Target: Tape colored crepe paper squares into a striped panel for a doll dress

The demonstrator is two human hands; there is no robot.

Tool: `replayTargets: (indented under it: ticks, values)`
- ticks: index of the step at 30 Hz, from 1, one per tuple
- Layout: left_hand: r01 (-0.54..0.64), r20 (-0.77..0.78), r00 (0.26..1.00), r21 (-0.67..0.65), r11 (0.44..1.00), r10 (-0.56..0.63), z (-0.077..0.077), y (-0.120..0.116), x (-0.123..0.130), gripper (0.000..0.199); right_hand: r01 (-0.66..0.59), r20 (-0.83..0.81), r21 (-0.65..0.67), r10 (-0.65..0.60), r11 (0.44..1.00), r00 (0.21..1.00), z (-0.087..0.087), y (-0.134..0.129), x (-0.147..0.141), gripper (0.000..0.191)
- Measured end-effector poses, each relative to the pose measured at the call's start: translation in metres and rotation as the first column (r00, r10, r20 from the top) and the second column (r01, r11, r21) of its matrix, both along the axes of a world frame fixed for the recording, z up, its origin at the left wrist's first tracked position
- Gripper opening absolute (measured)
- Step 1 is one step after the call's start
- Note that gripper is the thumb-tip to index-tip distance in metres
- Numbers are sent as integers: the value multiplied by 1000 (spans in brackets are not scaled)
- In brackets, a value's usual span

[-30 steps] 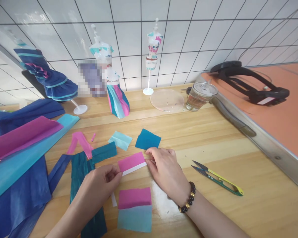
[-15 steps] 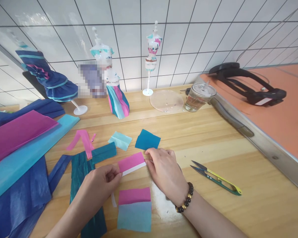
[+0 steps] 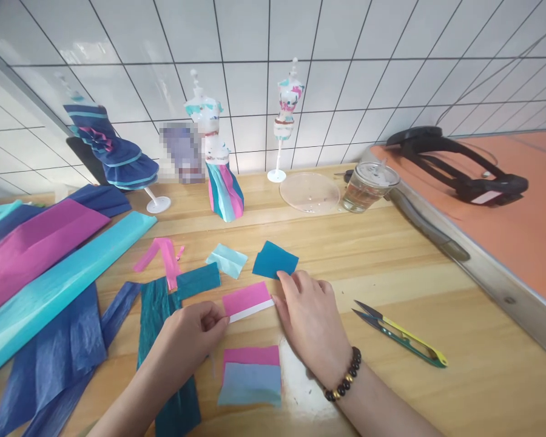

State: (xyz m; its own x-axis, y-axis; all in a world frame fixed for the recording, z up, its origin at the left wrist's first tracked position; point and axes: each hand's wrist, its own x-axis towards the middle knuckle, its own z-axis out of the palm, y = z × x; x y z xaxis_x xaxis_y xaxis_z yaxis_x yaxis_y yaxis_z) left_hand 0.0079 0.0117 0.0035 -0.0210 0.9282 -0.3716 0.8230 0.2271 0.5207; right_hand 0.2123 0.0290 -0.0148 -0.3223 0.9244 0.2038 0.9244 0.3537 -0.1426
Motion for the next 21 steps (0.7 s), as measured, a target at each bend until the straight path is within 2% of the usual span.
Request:
replayTargets:
  ticks: [2,5,8,10,13,21]
  values:
    - [-4,8,1000,9,1000,4,-1,0,0,17,-64,-56,70,68,996,996,1,0,2,25]
    - [-7,22,1000,20,1000,7,-1,0,-1,16,-266,-158,117,282,957,946,6,-6,-3,25]
    - [-2,27,1000,26,1000,1,-2,-1,-1,16,-453,-186,50,454,890,872,9,-14,-15,22]
    - [0,23,1000,40,999,-1,-3,-2,-1,18,-501,-153,-2,495,865,855,8,-18,-23,22]
    - [8,21,1000,71,997,-9,-4,-2,-1,19,-477,-84,-28,473,879,877,4,-22,-30,20]
    - [11,59,998,52,999,-14,-2,0,-3,19,-239,110,-17,239,971,965,11,-27,-23,19]
